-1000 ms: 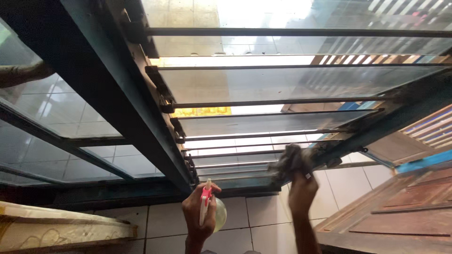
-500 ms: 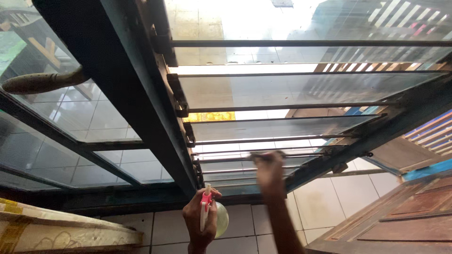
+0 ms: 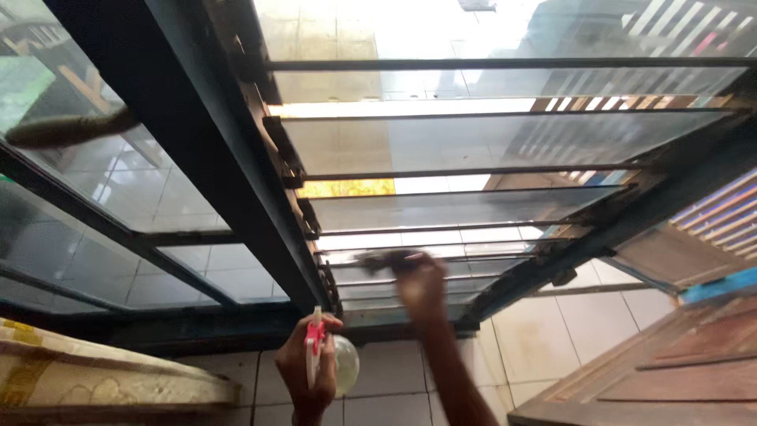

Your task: The person cleans the glass panes of a louvered window using a cloth and a spray bottle, wiping each pane individually.

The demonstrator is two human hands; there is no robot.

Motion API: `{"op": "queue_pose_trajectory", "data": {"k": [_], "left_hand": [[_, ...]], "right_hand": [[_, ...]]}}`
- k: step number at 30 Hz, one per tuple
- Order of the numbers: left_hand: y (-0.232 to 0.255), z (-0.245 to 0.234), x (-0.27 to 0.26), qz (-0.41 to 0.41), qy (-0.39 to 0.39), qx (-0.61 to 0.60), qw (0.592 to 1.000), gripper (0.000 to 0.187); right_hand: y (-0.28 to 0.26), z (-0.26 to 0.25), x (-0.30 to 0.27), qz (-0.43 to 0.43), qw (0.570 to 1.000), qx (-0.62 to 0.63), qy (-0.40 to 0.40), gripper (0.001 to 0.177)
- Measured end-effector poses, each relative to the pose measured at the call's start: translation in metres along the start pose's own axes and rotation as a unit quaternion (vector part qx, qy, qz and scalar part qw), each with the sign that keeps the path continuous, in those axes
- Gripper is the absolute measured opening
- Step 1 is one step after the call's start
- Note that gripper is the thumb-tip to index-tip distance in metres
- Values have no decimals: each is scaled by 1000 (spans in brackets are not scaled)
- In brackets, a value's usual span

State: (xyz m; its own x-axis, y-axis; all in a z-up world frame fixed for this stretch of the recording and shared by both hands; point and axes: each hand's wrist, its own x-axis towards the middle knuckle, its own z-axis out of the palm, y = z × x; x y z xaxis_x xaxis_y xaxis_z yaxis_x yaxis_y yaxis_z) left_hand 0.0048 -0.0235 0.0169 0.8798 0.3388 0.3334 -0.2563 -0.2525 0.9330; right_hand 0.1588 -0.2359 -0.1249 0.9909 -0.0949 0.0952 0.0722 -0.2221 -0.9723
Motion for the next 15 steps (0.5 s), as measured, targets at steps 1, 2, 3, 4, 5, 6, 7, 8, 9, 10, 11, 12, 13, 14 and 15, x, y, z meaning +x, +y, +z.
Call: {"op": "queue_pose_trajectory", "data": {"k": [1, 2, 3, 4, 5, 6, 7, 8, 9, 10, 11, 12, 13, 14, 15], "left_hand": [[0, 3, -3, 15, -5, 1, 1000, 22], [-2, 6, -6, 35, -7, -6, 999, 22], [-5, 11, -9, 55, -10, -13, 998, 23], [-8, 15, -11, 77, -11, -20, 997, 24], [-12, 19, -11, 51, -23, -12, 998, 23], [-16, 25, -11, 24, -32, -5, 999, 22], [-19, 29, -12, -3, -41, 1, 999, 22], [-20, 31, -14, 37, -39, -4, 999, 22], [-19, 34, -15, 77, -38, -9, 996, 23], [-17, 34, -14, 119, -40, -12, 992, 24], [-15, 32, -15, 117, -40, -24, 992, 25], [-13, 30, -17, 113, -40, -35, 992, 25], [-12, 26, -18, 109, -40, -46, 992, 26], [-12, 21, -17, 88, -33, -37, 995, 25], [-14, 14, -17, 68, -27, -28, 997, 23]], "right_hand": [[2, -35, 2, 11, 958, -284, 46, 20], [4, -71, 6, -182, 914, -351, 90, 17], [7, -100, 4, -126, 943, -280, 125, 16], [6, -127, 8, -55, 974, -135, 174, 14], [4, -150, 10, -11, 973, 14, 230, 13], [2, -167, 14, 10, 966, 95, 241, 12], [-1, -181, 18, 30, 948, 183, 258, 11], [-3, -188, 21, 46, 923, 264, 278, 10], [-5, -191, 23, 51, 913, 293, 279, 9], [-6, -189, 25, 54, 897, 332, 288, 8], [-7, -185, 27, 57, 879, 370, 295, 8], [-7, -179, 26, 59, 870, 391, 294, 8], [-4, -167, 26, 63, 862, 408, 296, 8], [0, -150, 29, 61, 861, 410, 294, 8], [7, -130, 31, 79, 876, 369, 302, 9]]}}
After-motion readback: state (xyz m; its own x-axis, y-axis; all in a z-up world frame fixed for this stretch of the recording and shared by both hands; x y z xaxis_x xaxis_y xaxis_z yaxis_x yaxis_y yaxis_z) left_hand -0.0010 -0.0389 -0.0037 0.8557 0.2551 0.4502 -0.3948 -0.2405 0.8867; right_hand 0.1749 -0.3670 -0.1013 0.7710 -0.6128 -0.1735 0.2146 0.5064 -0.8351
